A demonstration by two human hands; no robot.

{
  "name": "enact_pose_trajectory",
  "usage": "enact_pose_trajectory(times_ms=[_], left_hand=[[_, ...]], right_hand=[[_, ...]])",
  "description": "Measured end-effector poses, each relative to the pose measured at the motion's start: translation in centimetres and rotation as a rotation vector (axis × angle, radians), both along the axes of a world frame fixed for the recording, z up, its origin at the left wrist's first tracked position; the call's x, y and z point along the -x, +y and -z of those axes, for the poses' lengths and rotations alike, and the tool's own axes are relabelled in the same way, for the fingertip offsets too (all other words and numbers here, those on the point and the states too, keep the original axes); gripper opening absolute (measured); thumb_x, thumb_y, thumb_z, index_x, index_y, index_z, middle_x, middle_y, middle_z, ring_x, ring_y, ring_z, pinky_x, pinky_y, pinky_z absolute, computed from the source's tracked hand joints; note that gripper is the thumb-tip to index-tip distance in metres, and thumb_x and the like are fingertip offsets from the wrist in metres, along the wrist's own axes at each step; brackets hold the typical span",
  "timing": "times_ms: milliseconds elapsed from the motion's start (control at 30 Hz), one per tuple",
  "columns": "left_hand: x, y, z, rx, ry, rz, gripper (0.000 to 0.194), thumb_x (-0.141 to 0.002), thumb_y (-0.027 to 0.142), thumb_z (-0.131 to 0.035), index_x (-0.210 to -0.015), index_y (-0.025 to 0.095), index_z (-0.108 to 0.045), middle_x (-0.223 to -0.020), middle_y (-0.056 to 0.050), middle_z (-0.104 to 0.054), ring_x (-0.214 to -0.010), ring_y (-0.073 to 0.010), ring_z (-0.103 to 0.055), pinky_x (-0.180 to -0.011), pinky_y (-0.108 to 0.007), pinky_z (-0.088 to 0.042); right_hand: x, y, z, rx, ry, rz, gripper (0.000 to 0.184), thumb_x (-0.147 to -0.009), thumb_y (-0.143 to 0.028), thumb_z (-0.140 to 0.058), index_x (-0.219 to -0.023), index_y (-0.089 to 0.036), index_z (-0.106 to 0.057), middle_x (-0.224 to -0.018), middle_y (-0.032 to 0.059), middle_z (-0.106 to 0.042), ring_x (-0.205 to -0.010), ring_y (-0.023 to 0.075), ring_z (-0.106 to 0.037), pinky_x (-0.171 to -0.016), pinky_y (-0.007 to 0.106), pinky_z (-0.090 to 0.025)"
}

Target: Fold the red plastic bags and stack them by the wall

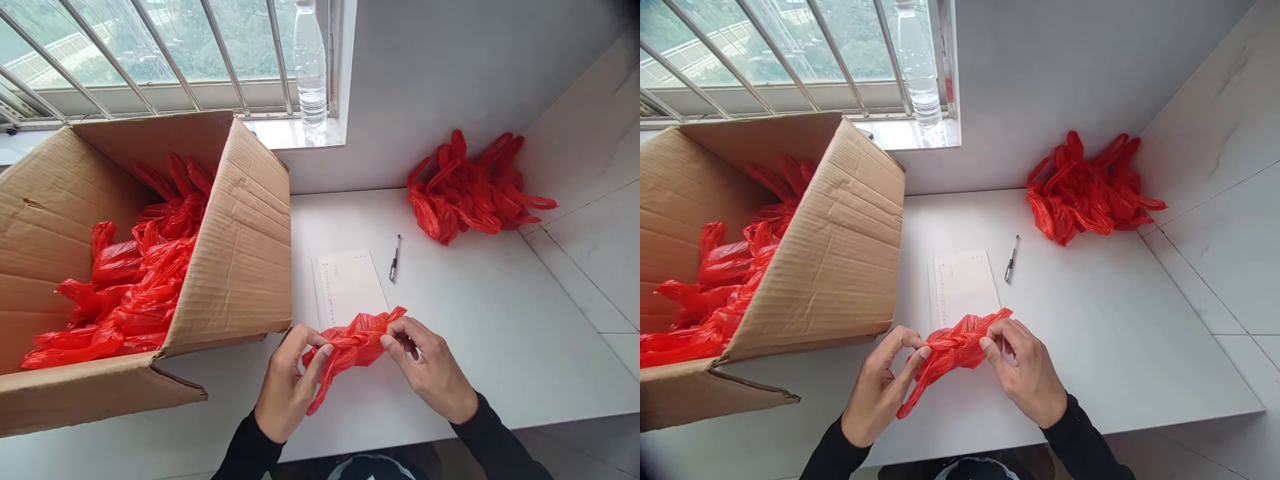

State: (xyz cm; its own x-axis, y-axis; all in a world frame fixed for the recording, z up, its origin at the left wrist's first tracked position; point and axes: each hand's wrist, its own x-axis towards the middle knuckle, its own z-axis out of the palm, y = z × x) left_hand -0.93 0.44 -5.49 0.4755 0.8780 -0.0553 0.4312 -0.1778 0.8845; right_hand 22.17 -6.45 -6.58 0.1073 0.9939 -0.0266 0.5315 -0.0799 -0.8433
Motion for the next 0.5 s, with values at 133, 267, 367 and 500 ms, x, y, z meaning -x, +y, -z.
enact_pose_trajectory(times_ms=[133,267,367,500], left_hand=[[-0.1,-0.2,0.2,0.009,-0.027,0.029,0.009,-0.1,0.028,-0.051,-0.105,0.026,-0.058,-0.105,-0.003,-0.06,-0.098,-0.0174,-0.058,-0.085,-0.031,-0.046],[-0.7,-0.7,0.4,-0.06,-0.048,0.099,0.016,-0.095,0.025,-0.061,-0.11,0.028,-0.062,-0.112,-0.003,-0.059,-0.107,-0.0185,-0.058,-0.092,-0.031,-0.046],[-0.3,-1.0,0.5,-0.064,-0.06,0.055,0.007,-0.096,0.024,-0.058,-0.093,0.026,-0.064,-0.105,-0.002,-0.06,-0.101,-0.0178,-0.06,-0.088,-0.03,-0.046],[0.7,-1.3,0.2,-0.014,-0.066,-0.069,0.013,-0.101,0.026,-0.05,-0.091,0.025,-0.059,-0.097,-0.001,-0.06,-0.089,-0.0162,-0.06,-0.079,-0.029,-0.046]], right_hand=[[0.3,0.1,-0.2,-0.034,0.006,0.009,0.007,-0.097,-0.03,-0.052,-0.093,-0.024,-0.054,-0.088,0.0015,-0.058,-0.078,0.0192,-0.051,-0.069,0.033,-0.042],[1.9,0.5,-0.4,0.001,0.052,-0.074,0.008,-0.096,-0.033,-0.058,-0.1,-0.026,-0.059,-0.087,-0.0007,-0.059,-0.076,0.018,-0.051,-0.071,0.033,-0.042],[2.0,0.4,-0.3,0.008,0.074,-0.084,0.017,-0.1,-0.034,-0.051,-0.089,-0.025,-0.058,-0.08,-0.0014,-0.056,-0.073,0.0174,-0.049,-0.068,0.033,-0.039],[0.7,0.0,-0.2,0.027,0.134,0.038,0.021,-0.102,-0.039,-0.047,-0.088,-0.025,-0.055,-0.083,-0.0011,-0.055,-0.075,0.0176,-0.047,-0.07,0.033,-0.039]])
